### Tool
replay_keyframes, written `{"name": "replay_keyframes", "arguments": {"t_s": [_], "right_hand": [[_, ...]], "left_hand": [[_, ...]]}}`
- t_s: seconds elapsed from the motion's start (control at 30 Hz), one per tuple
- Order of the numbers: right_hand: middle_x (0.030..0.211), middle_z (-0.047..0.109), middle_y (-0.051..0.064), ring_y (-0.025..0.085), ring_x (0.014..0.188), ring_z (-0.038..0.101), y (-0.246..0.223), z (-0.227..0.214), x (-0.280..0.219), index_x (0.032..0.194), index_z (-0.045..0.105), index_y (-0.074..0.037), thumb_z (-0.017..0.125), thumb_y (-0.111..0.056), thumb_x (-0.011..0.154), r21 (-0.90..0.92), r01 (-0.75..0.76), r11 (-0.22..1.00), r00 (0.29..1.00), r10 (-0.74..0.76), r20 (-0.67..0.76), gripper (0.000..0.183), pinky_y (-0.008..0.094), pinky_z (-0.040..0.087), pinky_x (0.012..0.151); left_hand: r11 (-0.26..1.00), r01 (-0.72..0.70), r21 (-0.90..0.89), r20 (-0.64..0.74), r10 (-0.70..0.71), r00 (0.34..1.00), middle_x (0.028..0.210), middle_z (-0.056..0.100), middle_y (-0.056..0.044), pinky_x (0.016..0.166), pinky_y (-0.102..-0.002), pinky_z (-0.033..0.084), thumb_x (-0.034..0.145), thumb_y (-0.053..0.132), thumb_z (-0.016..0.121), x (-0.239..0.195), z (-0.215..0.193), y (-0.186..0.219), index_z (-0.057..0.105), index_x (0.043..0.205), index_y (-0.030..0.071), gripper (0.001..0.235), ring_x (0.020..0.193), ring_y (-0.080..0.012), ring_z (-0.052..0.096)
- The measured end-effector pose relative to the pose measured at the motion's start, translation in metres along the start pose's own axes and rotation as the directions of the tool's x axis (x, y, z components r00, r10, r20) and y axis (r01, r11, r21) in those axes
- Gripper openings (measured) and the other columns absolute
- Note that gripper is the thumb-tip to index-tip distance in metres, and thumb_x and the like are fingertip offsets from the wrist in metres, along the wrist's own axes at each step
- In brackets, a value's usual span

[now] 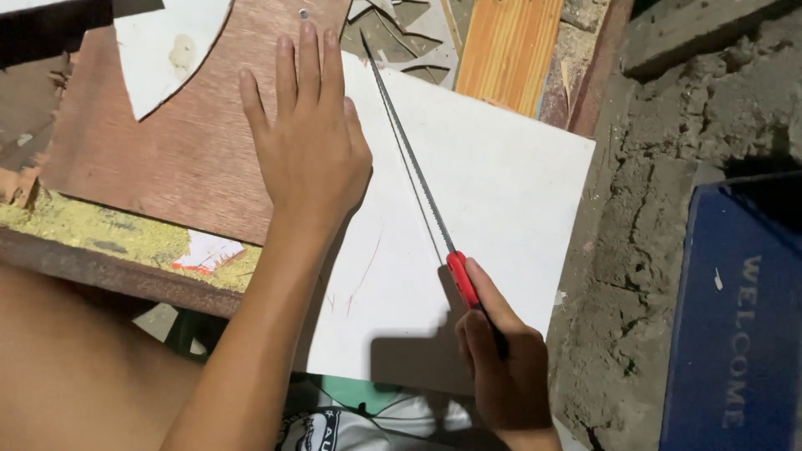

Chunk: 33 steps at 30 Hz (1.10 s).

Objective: Cutting a white sheet along a marked line using a hand saw

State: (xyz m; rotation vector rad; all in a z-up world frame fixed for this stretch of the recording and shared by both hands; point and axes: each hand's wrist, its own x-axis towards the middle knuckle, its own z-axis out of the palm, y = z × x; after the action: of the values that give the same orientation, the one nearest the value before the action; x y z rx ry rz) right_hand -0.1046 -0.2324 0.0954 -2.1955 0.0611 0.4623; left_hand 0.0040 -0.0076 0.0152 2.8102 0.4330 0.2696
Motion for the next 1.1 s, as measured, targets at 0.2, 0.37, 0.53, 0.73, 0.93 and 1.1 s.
{"name": "replay_keyframes", "arguments": {"t_s": [0.2, 0.37, 0.53, 0.73, 0.93, 1.1], "right_hand": [[0.047, 0.038, -0.004, 0.008, 0.041, 0.034, -0.006, 0.001, -0.003, 0.15, 0.054, -0.012, 0.042, -0.038, 0.1, 0.003, 0.1, 0.995, 0.994, -0.1, -0.048, 0.058, 0.025, 0.032, 0.042], [0.045, 0.038, -0.005, 0.007, 0.039, 0.035, -0.008, 0.002, 0.003, 0.15, 0.054, -0.01, 0.04, -0.045, 0.099, -0.023, 0.095, 0.995, 0.995, -0.095, -0.01, 0.063, 0.026, 0.031, 0.039], [0.05, 0.038, -0.005, 0.007, 0.043, 0.035, 0.002, 0.002, -0.001, 0.152, 0.05, -0.008, 0.041, -0.042, 0.1, -0.041, 0.136, 0.99, 0.991, -0.136, -0.011, 0.062, 0.026, 0.03, 0.042], [0.052, 0.049, -0.001, 0.01, 0.046, 0.045, 0.001, -0.005, -0.003, 0.152, 0.054, -0.017, 0.047, -0.034, 0.099, -0.049, 0.068, 0.996, 0.998, -0.068, 0.009, 0.056, 0.027, 0.038, 0.047], [0.052, 0.05, -0.002, 0.009, 0.044, 0.038, -0.013, -0.01, -0.006, 0.149, 0.059, -0.021, 0.05, -0.022, 0.098, -0.071, 0.034, 0.997, 0.999, -0.032, 0.022, 0.052, 0.027, 0.033, 0.044], [0.055, 0.05, -0.001, 0.011, 0.046, 0.042, -0.031, -0.005, 0.007, 0.151, 0.059, -0.021, 0.048, -0.031, 0.098, -0.07, -0.005, 0.998, 0.999, 0.008, 0.039, 0.055, 0.028, 0.033, 0.047]], "left_hand": [[1.0, 0.007, 0.016, -0.021, -0.007, 1.0, 0.172, 0.023, -0.009, 0.125, -0.061, 0.008, 0.111, 0.021, 0.047, 0.001, 0.0, -0.001, 0.03, 0.167, 0.008, 0.06, 0.159, -0.0281, 0.021], [1.0, 0.008, 0.008, -0.024, -0.007, 1.0, 0.172, 0.024, -0.009, 0.125, -0.06, 0.008, 0.111, 0.021, 0.046, 0.0, 0.0, -0.001, 0.03, 0.167, 0.007, 0.059, 0.159, -0.0273, 0.022], [1.0, 0.007, 0.023, -0.036, -0.006, 0.999, 0.172, 0.026, -0.01, 0.125, -0.061, 0.009, 0.11, 0.019, 0.048, 0.0, 0.001, -0.001, 0.032, 0.166, 0.006, 0.06, 0.158, -0.0284, 0.023], [1.0, 0.013, 0.01, 0.008, -0.013, 1.0, 0.173, 0.022, -0.011, 0.125, -0.061, 0.006, 0.112, 0.02, 0.044, 0.0, -0.002, 0.001, 0.026, 0.167, 0.006, 0.06, 0.16, -0.029, 0.02], [1.0, 0.01, 0.006, -0.015, -0.01, 1.0, 0.173, 0.024, -0.011, 0.125, -0.062, 0.006, 0.111, 0.018, 0.047, 0.0, -0.003, 0.002, 0.028, 0.167, 0.003, 0.061, 0.159, -0.029, 0.021], [0.999, 0.038, 0.03, -0.002, -0.038, 0.999, 0.173, 0.023, -0.009, 0.125, -0.062, 0.007, 0.111, 0.019, 0.049, 0.001, -0.003, 0.003, 0.027, 0.167, 0.005, 0.062, 0.16, -0.0276, 0.022]]}}
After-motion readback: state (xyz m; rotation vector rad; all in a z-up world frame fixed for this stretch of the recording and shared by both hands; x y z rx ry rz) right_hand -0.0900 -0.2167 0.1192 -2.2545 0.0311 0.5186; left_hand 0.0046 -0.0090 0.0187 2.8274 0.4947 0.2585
